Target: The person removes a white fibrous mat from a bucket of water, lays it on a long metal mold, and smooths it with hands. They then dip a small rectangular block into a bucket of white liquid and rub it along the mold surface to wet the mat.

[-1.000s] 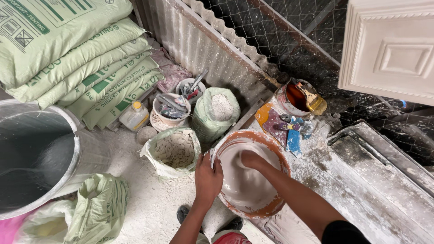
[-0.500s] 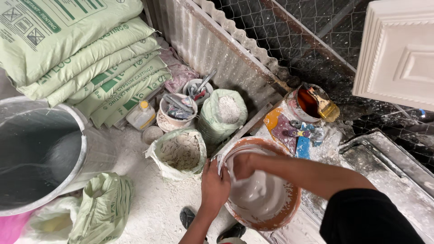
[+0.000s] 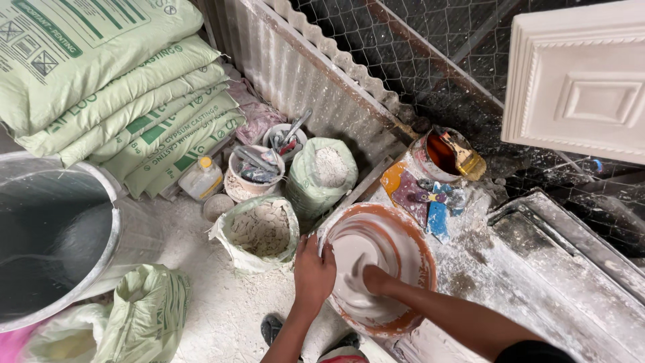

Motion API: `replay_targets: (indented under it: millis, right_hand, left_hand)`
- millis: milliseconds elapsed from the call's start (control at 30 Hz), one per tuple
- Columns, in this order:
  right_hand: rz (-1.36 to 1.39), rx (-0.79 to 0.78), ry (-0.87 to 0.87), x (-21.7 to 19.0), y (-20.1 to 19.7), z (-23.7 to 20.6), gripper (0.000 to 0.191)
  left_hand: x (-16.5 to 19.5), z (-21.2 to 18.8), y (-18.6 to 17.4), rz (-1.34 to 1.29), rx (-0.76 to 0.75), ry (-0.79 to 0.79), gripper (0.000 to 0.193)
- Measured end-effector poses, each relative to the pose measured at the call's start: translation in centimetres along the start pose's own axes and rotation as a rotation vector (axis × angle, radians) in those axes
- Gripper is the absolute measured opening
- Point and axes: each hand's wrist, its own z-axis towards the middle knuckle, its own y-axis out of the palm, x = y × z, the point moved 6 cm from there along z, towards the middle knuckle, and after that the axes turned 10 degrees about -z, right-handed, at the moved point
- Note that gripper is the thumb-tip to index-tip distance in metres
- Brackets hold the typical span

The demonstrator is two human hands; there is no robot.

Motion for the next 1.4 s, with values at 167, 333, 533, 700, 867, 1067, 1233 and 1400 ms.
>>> replay_targets:
  millis: [167,333,533,700,867,1067,1233,1400]
  right_hand:
    - [0.038,0.038,-0.078,-3.4,-0.7,1.1,0.013]
    - [-0.084,-0.122,-0.179,-0.6,-0.7,-2.1,0.014]
    - [0.049,0.056,0.027,0.7,-6.2,2.1,0.015]
    - [0.019,0.019,-0.172,-4.4,-0.7,-0.9,0.016]
    - [-0.027,-0.083,-0.121,0.5,-0.7,-2.4,0.017]
    - [0.099,0.079,0.022,-0.2,-5.4,1.1,0.018]
    - [0.03,0.016,-0.183,-3.6,-0.9,-2.1,0.019]
    - [-0.058,-0.077,-0.127,1.6,-0.9,-2.8,0.02]
  left_hand:
    - [0.3,0.0,0.1,-0.039,-0.014,-0.011,0.038]
    - [1.1,0.1,-0.3,-0.023,-0.021,-0.011,0.032]
    - [2.5,0.1,-0.5,-0.071,-0.027,0.026,0.03]
    - [2.8,0.0,-0.4,-0.089,-0.036,0.005,0.029]
    - [2.4,0.1,-0.3,-0.048,-0.002,-0.017,0.032]
    - [2.5,0.1,-0.2,-0.022,-0.011,0.02,0.026]
    - [2.7,0.0,-0.3,-0.077,0.01,0.023,0.032]
    - [2.6,-0.1,-0.3,-0.083,0.018,0.011,0.025]
